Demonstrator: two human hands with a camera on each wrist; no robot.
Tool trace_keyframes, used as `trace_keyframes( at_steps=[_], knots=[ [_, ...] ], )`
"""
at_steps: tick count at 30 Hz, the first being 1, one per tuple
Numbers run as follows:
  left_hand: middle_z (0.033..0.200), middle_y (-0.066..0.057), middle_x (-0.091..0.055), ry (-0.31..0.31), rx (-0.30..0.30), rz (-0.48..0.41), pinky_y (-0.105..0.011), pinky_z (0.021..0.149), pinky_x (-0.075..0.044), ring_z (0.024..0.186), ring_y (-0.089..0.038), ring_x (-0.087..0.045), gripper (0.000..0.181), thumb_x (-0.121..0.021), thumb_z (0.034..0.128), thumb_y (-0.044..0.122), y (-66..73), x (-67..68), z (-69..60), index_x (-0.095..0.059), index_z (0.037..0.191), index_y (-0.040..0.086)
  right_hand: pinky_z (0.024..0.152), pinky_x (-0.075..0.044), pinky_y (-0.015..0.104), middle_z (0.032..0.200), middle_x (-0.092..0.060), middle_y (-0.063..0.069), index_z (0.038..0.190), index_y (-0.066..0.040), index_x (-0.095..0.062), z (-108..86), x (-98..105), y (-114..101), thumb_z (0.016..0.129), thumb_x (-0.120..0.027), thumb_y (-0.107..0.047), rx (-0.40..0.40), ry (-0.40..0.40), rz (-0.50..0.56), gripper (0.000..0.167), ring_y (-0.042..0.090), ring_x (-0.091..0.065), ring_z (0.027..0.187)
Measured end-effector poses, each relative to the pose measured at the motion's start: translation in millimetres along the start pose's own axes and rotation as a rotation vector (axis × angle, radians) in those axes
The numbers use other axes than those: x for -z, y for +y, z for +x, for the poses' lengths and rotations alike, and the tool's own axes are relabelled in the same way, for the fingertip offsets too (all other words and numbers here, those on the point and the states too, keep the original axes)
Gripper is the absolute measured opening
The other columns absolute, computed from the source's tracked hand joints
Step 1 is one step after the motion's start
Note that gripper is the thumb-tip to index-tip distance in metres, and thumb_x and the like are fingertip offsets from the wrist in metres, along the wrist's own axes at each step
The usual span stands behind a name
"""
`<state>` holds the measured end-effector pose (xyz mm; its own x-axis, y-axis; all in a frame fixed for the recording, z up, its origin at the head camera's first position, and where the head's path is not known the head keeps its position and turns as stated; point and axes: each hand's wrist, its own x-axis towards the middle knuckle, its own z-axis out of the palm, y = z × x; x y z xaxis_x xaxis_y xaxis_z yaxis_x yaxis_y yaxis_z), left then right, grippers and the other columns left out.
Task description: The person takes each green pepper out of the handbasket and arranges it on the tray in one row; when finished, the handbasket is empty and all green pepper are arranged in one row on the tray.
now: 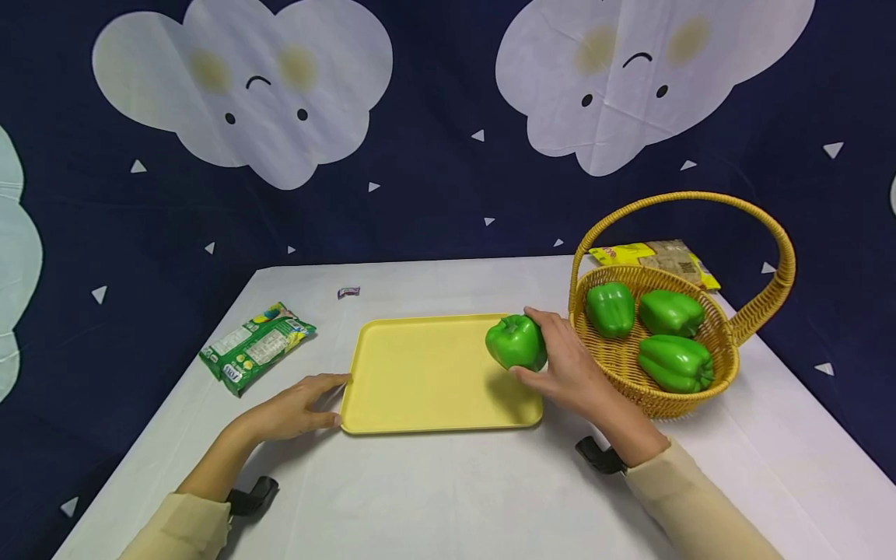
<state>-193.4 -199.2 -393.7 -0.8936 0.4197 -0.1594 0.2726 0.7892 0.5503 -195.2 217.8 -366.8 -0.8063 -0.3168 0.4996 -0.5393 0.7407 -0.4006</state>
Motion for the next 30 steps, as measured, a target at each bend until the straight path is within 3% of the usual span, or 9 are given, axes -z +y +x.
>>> trace_keyframes(
  at_steps=[6,13,21,30],
  knots=[
    [0.147,-0.015,-0.041,0.0,0.015,0.001,-0.056,0.114,-0.028,0.139,-0.038,-0.031,0.068,-0.07,0.0837,0.023,1.2,0.7,0.0,-0.04,0.143,0.007,0.086,-0.051,0.046,0.129,-0.05,0.018,0.141,-0.003,-0.034,2.6,-8.6,-3.7,0.071,-0.081,-0.022,0.0,-0.041,0.044,0.087,0.027,-0.054,0.108],
    [0.148,-0.014,-0.041,-0.002,0.02,0.012,-0.055,0.114,-0.028,0.139,-0.037,-0.031,0.068,-0.07,0.0839,0.024,-0.4,-0.4,0.9,-0.04,0.143,0.008,0.096,-0.048,0.051,0.132,-0.048,0.018,0.142,-0.003,-0.033,4.9,-22.1,-9.0,0.072,-0.08,-0.022,0.007,-0.093,0.084,0.086,0.031,-0.054,0.115],
    [0.148,-0.014,-0.041,0.001,0.017,0.016,-0.055,0.114,-0.028,0.139,-0.036,-0.032,0.067,-0.07,0.084,0.024,-0.7,-0.4,0.6,-0.04,0.143,0.008,0.09,-0.053,0.046,0.128,-0.05,0.013,0.14,-0.008,-0.034,6.7,-34.8,-14.3,0.074,-0.079,-0.022,-0.027,-0.156,0.136,0.082,0.028,-0.059,0.107],
    [0.147,-0.015,-0.041,-0.001,0.002,0.012,-0.056,0.113,-0.028,0.139,-0.038,-0.032,0.067,-0.069,0.0845,0.024,-0.4,-0.3,-0.1,-0.039,0.143,0.007,0.088,-0.053,0.043,0.131,-0.052,0.012,0.14,-0.01,-0.034,8.8,-46.6,-22.0,0.074,-0.079,-0.023,0.002,-0.179,0.152,0.082,0.024,-0.06,0.104]
  ],
)
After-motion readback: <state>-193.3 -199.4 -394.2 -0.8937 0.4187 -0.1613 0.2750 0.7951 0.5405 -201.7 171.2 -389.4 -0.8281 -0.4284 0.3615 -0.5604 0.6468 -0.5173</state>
